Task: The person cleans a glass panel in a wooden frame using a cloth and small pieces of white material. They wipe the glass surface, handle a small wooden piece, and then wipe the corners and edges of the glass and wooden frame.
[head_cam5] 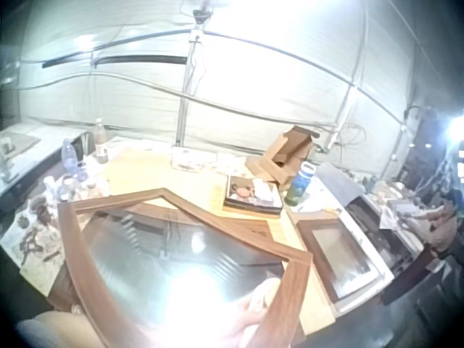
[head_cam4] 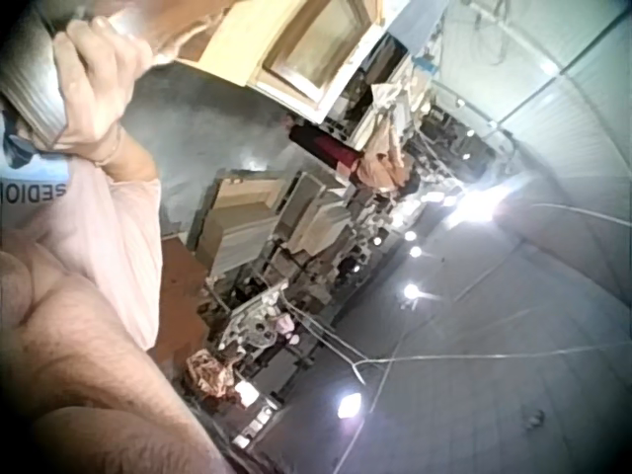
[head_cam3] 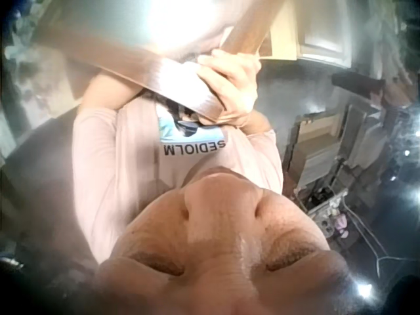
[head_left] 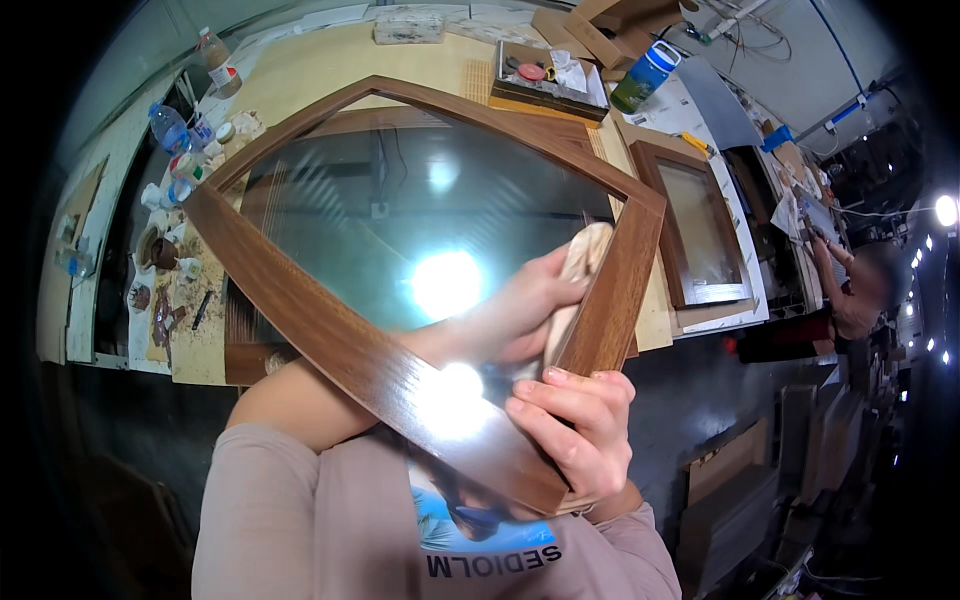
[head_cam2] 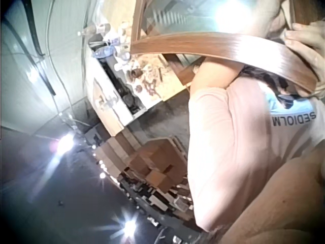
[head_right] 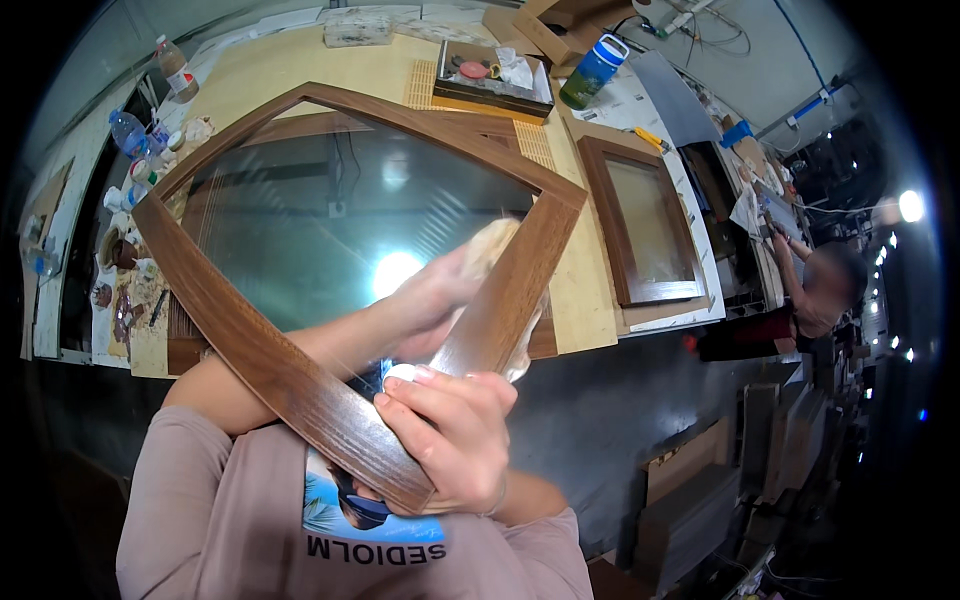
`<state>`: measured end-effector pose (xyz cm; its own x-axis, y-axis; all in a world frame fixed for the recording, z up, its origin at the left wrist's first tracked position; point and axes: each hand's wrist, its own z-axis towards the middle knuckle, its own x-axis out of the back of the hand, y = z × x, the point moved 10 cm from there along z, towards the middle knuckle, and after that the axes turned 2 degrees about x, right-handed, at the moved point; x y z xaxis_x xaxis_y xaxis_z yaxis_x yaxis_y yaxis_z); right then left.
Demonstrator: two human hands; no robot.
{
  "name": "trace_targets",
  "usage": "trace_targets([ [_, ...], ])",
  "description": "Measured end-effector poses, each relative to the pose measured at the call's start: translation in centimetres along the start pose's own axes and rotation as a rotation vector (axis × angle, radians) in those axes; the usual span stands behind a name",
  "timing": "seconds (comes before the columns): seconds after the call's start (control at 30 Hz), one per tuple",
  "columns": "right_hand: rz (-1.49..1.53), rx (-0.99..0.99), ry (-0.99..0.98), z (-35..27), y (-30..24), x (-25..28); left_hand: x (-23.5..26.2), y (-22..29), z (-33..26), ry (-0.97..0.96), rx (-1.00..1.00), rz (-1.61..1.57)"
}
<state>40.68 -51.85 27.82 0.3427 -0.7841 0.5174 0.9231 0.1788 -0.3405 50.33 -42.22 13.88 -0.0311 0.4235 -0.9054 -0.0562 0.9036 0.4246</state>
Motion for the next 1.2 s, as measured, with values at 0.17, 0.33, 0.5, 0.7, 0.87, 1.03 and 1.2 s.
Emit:
trace_targets([
  [0.17, 0.026, -0.172, 0.029, 0.1, 1.0, 0.2, 4.4, 3.3, -11.5, 0.322, 0.018, 0.166],
  [0.33, 0.0, -0.167, 0.037, -0.2, 0.5, -0.2, 4.1, 6.8, -13.5, 0.426, -0.085, 0.276],
  [0.5, -0.014, -0.115, 0.026, 0.2, 0.6, 0.0, 6.4, 4.8, -16.4, 0.363, -0.018, -0.036],
  [0.7, -0.007, -0.11, -0.017, 0.0, 0.6, -0.1, 6.9, 12.1, -18.2, 0.439, -0.293, -0.126],
  [0.87, -0.032, -0.13, -0.052, 0.2, 0.8, 0.0, 6.5, 12.3, -16.6, 0.474, -0.37, 0.437],
  [1.03, -0.004, -0.125, -0.039, -0.2, 0.7, -0.1, 7.5, 16.1, -16.7, 0.308, -0.478, 0.323],
  [1.2, -0.018, -0.068, -0.027, -0.7, 1.1, 0.0, 10.6, 15.2, -15.4, 0.485, -0.474, 0.263],
])
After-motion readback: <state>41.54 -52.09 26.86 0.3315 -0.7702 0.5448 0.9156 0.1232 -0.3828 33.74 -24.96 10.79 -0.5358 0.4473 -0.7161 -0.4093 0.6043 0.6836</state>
